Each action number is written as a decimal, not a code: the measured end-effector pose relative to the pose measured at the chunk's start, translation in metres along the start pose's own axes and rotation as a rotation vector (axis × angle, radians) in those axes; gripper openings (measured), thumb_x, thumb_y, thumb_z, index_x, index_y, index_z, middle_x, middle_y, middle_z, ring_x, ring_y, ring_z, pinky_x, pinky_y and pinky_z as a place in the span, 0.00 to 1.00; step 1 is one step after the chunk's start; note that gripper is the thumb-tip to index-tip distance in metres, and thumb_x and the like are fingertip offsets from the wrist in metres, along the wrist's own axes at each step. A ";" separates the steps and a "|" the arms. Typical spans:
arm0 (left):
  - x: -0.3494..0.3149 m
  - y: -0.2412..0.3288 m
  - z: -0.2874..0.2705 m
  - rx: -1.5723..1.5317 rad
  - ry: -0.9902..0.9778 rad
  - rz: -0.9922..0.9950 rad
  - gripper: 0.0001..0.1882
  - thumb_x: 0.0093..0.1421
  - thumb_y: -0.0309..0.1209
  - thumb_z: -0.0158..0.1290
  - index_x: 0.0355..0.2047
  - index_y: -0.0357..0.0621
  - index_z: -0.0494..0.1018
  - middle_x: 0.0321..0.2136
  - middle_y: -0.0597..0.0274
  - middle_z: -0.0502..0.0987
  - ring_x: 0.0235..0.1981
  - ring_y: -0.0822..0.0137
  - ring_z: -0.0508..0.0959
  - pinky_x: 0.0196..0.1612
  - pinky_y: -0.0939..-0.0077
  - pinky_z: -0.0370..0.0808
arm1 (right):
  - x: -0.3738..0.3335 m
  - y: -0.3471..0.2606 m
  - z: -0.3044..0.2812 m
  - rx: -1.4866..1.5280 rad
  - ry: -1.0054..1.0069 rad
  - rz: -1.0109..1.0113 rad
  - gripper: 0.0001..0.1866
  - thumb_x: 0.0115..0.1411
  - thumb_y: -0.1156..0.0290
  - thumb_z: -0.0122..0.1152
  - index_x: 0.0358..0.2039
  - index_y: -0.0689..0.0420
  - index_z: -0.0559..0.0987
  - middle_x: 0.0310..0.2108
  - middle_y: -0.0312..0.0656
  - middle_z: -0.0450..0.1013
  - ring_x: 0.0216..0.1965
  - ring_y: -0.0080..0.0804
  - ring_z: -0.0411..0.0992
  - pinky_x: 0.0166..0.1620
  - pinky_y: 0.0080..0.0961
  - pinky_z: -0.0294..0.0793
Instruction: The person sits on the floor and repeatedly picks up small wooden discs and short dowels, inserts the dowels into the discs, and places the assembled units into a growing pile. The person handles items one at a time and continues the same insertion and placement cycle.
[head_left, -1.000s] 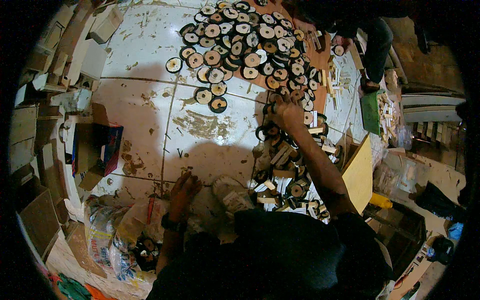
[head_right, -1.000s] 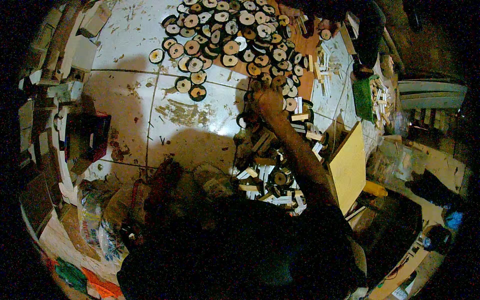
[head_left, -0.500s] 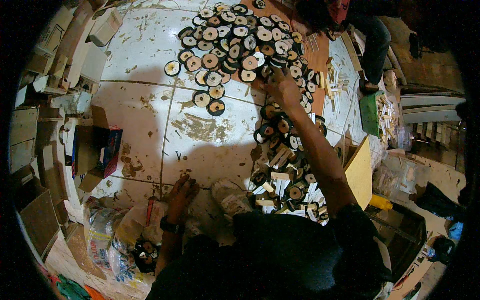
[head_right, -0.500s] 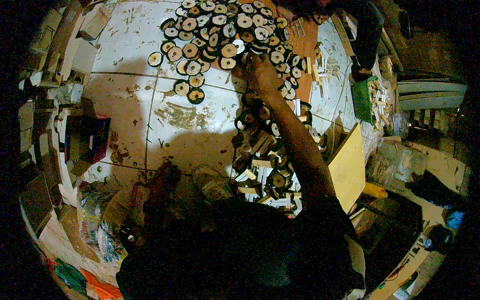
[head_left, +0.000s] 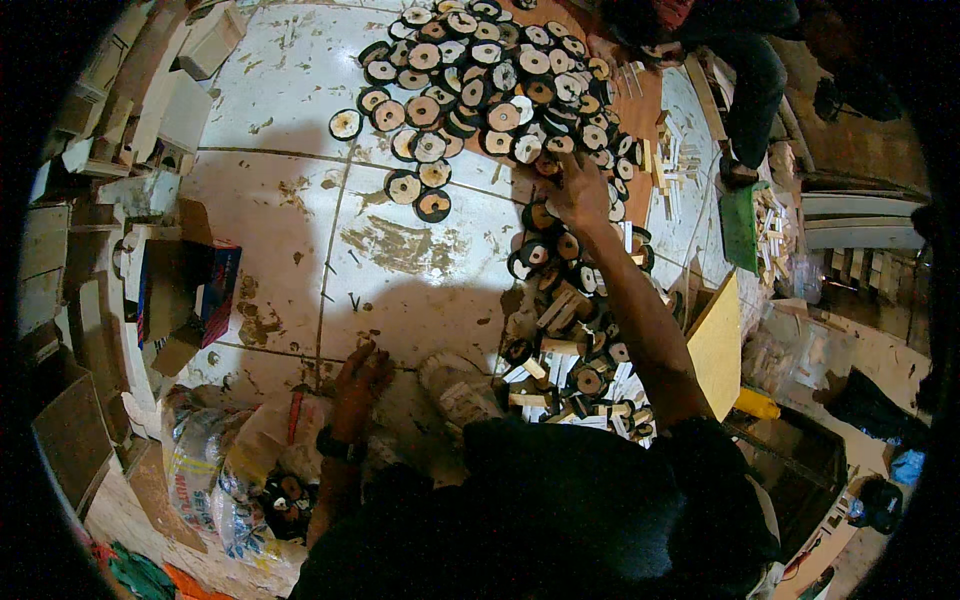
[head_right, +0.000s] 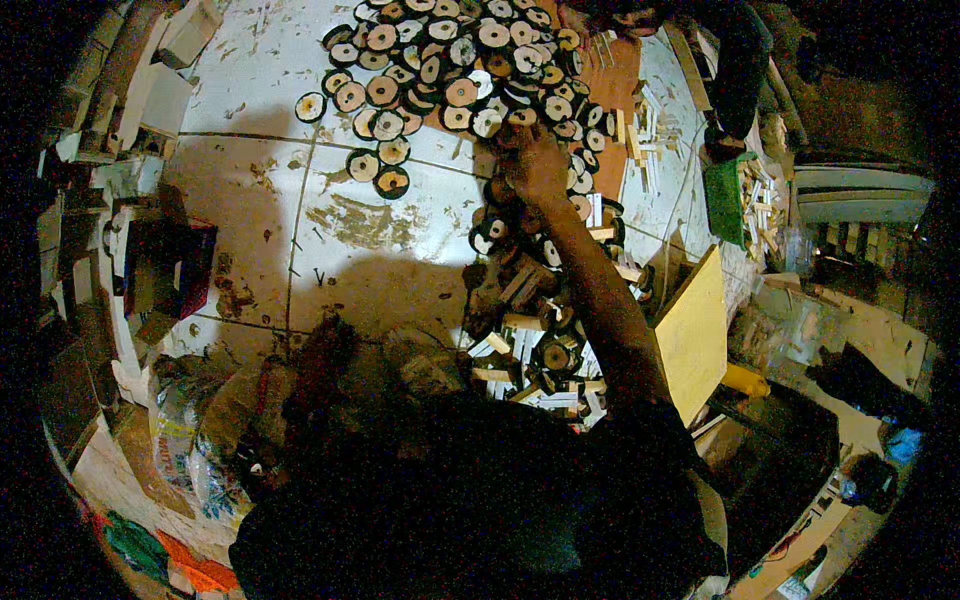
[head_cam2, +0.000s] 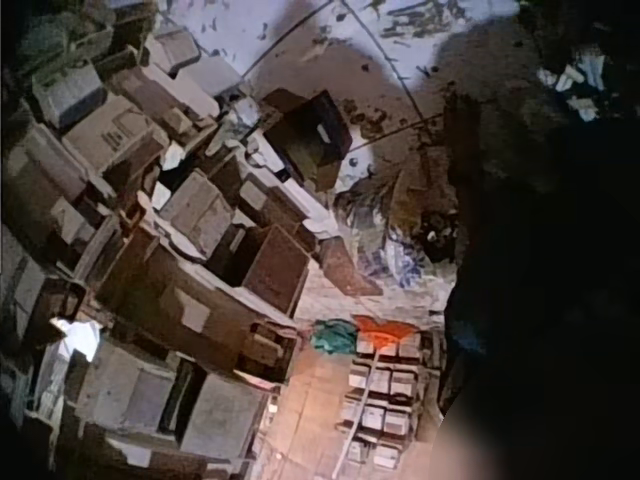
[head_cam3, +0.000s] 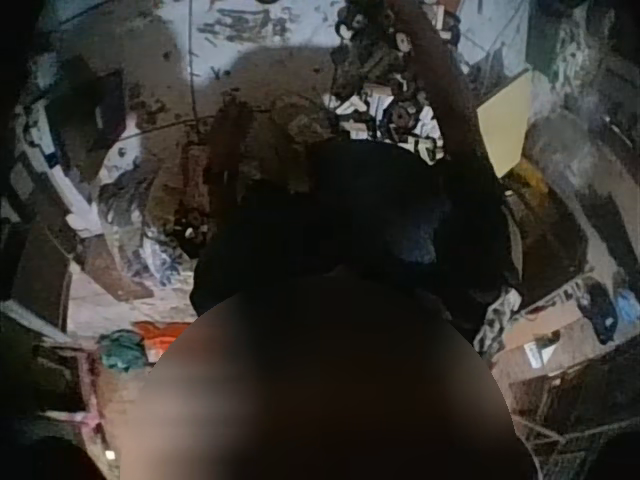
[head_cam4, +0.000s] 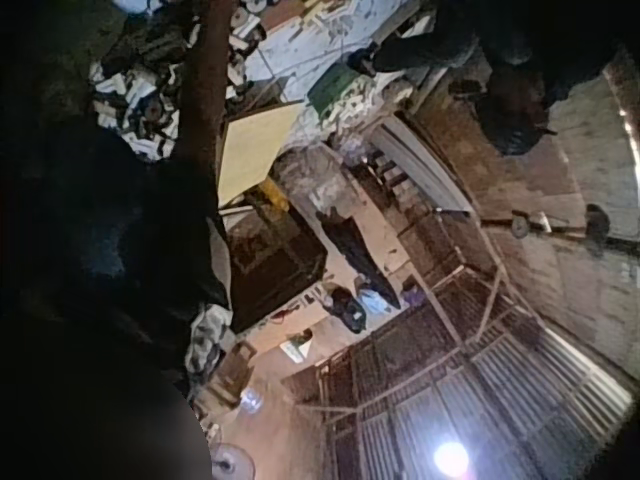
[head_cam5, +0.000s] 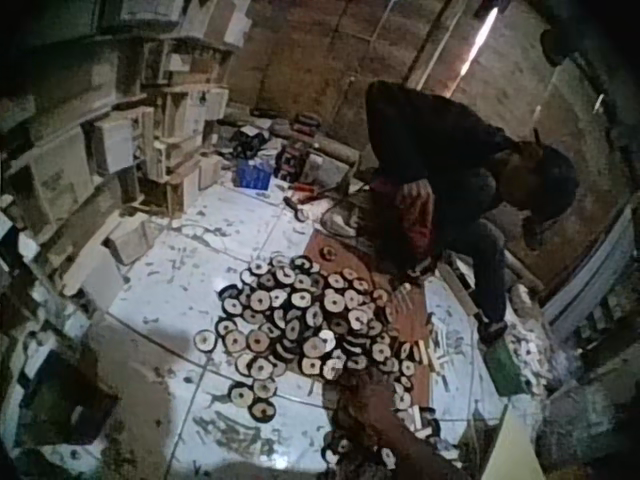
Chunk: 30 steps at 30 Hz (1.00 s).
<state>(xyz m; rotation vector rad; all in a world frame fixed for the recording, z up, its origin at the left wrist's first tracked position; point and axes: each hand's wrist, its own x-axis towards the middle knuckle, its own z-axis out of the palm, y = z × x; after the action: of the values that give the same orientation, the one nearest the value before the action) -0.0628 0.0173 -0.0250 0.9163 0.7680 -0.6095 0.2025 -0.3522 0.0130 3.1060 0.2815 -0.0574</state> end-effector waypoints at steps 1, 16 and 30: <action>0.000 -0.001 0.000 0.011 0.029 -0.024 0.26 0.64 0.34 0.50 0.60 0.37 0.59 0.54 0.47 0.68 0.53 0.57 0.72 0.56 0.64 0.71 | -0.006 0.005 -0.001 0.022 -0.067 0.021 0.33 0.49 0.55 0.66 0.53 0.58 0.70 0.47 0.52 0.70 0.45 0.53 0.70 0.46 0.42 0.72; 0.007 -0.019 -0.019 0.236 -0.110 0.230 0.31 0.63 0.39 0.53 0.60 0.37 0.58 0.54 0.46 0.69 0.53 0.57 0.72 0.56 0.64 0.71 | -0.023 0.020 -0.007 0.271 -0.074 -0.093 0.23 0.52 0.52 0.60 0.43 0.56 0.77 0.40 0.50 0.75 0.40 0.49 0.74 0.42 0.39 0.74; 0.004 -0.006 -0.008 -0.078 -0.014 0.015 0.28 0.62 0.36 0.54 0.59 0.39 0.61 0.51 0.48 0.71 0.51 0.59 0.74 0.53 0.67 0.74 | -0.010 0.021 -0.023 0.187 0.065 0.017 0.19 0.53 0.65 0.65 0.43 0.59 0.73 0.37 0.49 0.73 0.37 0.47 0.74 0.36 0.36 0.74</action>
<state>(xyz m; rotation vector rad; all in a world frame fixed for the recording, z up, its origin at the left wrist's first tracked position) -0.0675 0.0210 -0.0336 0.8444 0.7665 -0.5684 0.1972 -0.3743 0.0371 3.3003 0.2659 0.0187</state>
